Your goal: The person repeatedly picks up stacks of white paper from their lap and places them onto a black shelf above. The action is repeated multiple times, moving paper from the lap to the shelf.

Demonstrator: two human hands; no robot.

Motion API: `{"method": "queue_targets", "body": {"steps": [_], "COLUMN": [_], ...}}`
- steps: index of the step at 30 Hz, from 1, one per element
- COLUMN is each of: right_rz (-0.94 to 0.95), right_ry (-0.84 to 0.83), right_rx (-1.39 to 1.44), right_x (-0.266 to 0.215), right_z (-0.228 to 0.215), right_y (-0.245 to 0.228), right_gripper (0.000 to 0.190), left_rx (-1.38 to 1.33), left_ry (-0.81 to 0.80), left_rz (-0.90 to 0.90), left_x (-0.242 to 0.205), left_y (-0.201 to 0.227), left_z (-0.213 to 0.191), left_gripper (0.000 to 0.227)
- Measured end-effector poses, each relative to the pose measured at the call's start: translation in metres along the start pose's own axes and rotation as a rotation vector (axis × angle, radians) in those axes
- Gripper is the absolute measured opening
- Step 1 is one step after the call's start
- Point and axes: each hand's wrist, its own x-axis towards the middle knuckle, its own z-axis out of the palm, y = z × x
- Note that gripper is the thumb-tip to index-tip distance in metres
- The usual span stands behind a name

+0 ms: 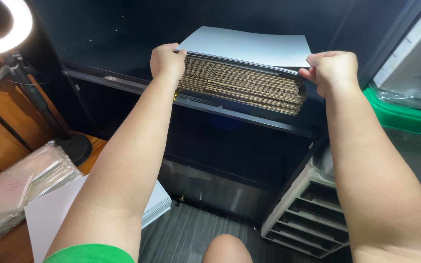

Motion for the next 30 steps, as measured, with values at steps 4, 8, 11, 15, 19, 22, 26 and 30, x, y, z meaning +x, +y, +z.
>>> {"method": "queue_targets", "body": {"steps": [4,8,11,15,19,22,26,30], "right_rz": [0.007,-0.052,-0.109,-0.175,-0.286,-0.549,-0.726,-1.088], "right_ry": [0.027,0.063,0.073,0.052,0.093,0.165,0.341,0.548], "right_rx": [-0.061,-0.078,-0.120,-0.309,-0.453,-0.650,-0.873,-0.868], "right_x": [-0.019,-0.002,0.000,0.000,0.020,0.044,0.022,-0.028], "right_z": [-0.001,0.002,0.004,0.001,0.001,0.005,0.018,0.036], "right_y": [-0.008,0.001,0.004,0.011,0.028,0.047,0.059,0.056], "right_gripper": [0.003,0.009,0.011,0.016,0.012,0.020,0.021,0.025], "left_rx": [0.047,0.067,0.077,0.130,0.184,0.244,0.266,0.280], "left_ry": [0.012,0.049,0.052,0.036,0.033,0.057,0.018,-0.007], "left_rz": [0.007,0.043,0.038,0.047,0.038,0.091,0.104,0.153], "left_x": [0.002,0.004,0.002,0.003,0.002,-0.002,-0.012,-0.017], "left_y": [-0.001,-0.006,-0.003,-0.004,-0.004,-0.003,-0.006,-0.014], "left_z": [0.002,0.006,0.005,0.003,0.001,-0.001,-0.007,-0.014], "left_gripper": [0.039,0.038,0.038,0.038,0.038,0.037,0.045,0.052]}}
